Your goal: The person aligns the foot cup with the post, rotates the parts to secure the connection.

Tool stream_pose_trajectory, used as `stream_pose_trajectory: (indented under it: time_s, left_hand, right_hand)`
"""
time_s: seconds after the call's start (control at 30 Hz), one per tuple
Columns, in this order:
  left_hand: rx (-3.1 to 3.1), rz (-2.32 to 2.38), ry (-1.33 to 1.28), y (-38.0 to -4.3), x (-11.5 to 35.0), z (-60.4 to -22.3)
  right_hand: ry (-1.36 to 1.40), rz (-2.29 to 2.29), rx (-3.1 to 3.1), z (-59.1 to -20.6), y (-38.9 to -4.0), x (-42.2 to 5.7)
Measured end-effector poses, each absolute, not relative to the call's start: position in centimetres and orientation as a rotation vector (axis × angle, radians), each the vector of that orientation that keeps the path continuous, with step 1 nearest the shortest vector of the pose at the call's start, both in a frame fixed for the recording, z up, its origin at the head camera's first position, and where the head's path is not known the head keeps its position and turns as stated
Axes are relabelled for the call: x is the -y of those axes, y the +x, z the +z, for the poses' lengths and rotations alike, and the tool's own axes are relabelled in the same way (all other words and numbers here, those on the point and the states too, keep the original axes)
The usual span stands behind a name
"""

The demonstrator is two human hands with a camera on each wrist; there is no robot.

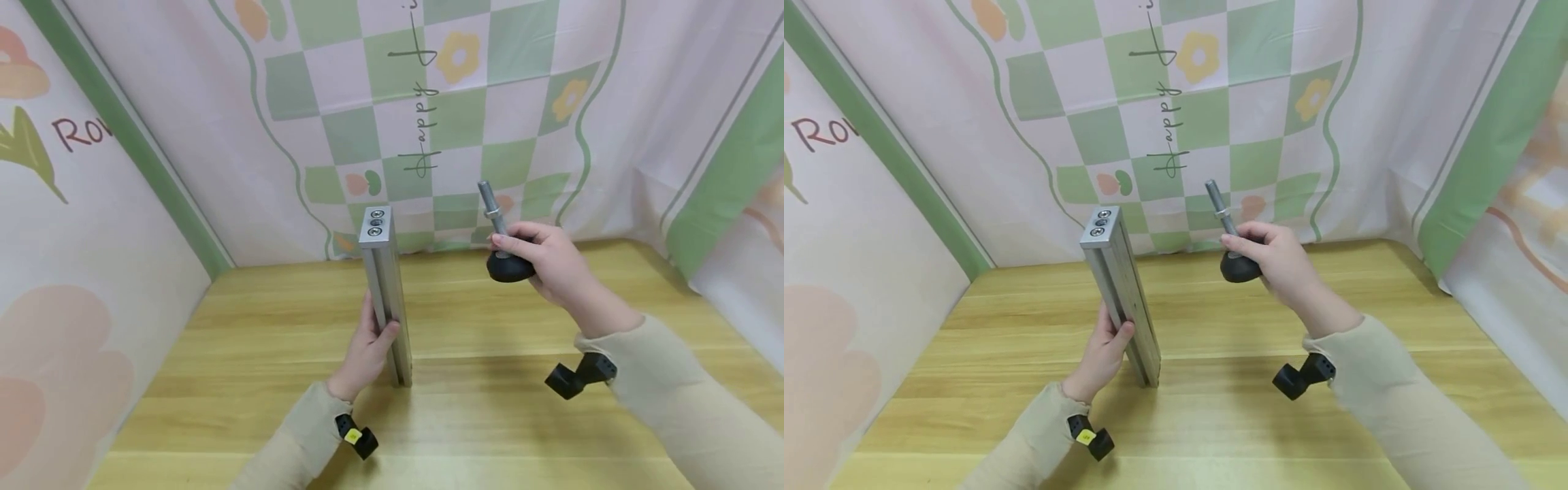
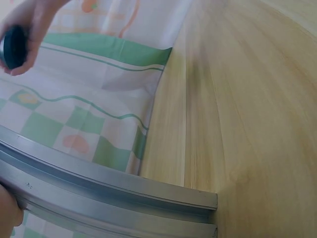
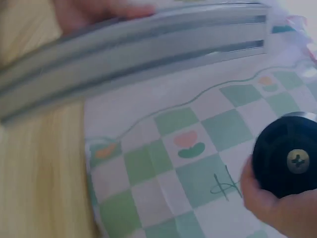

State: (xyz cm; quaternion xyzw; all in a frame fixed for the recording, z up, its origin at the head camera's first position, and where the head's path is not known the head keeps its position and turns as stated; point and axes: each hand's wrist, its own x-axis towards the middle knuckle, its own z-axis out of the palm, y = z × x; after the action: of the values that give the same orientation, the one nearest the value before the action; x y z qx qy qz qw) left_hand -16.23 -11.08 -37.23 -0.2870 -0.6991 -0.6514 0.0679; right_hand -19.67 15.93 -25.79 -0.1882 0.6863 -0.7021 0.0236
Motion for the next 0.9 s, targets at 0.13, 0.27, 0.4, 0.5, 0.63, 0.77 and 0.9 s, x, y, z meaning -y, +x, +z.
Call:
stream_pose_trajectory:
  time_s: [0.13,0.27,0.4,0.5,0.63,0.77,0.9]
  left_hand:
    - [2.099,-1.971,-0.865,-16.3,11.1,-37.3]
    - [2.082,-1.979,-0.871,-16.4,11.1,-37.3]
    - [2.096,-1.960,-0.857,-16.4,11.1,-37.4]
    - [2.101,-1.965,-0.844,-16.3,11.0,-37.4]
    - [2.100,-1.974,-0.839,-16.3,11.0,-37.4]
    - [2.104,-1.961,-0.855,-16.3,11.0,-37.4]
    - [2.098,-1.951,-0.890,-16.4,11.0,-37.3]
  right_hand:
    - [-0.515,-2.253,-1.560,-26.7,-20.2,-16.8]
    - [-0.555,-2.202,-1.455,-27.7,-20.5,-17.3]
    - [-0.555,-2.150,-1.611,-28.3,-20.0,-17.2]
    - [-0.506,-2.013,-2.008,-28.2,-19.2,-16.9]
    - [-0.421,-1.714,-2.572,-27.9,-18.2,-16.5]
    - [-0.384,-1.764,-2.691,-27.8,-17.8,-16.3]
    - [-0.390,-1.880,-2.623,-27.9,-17.7,-16.0]
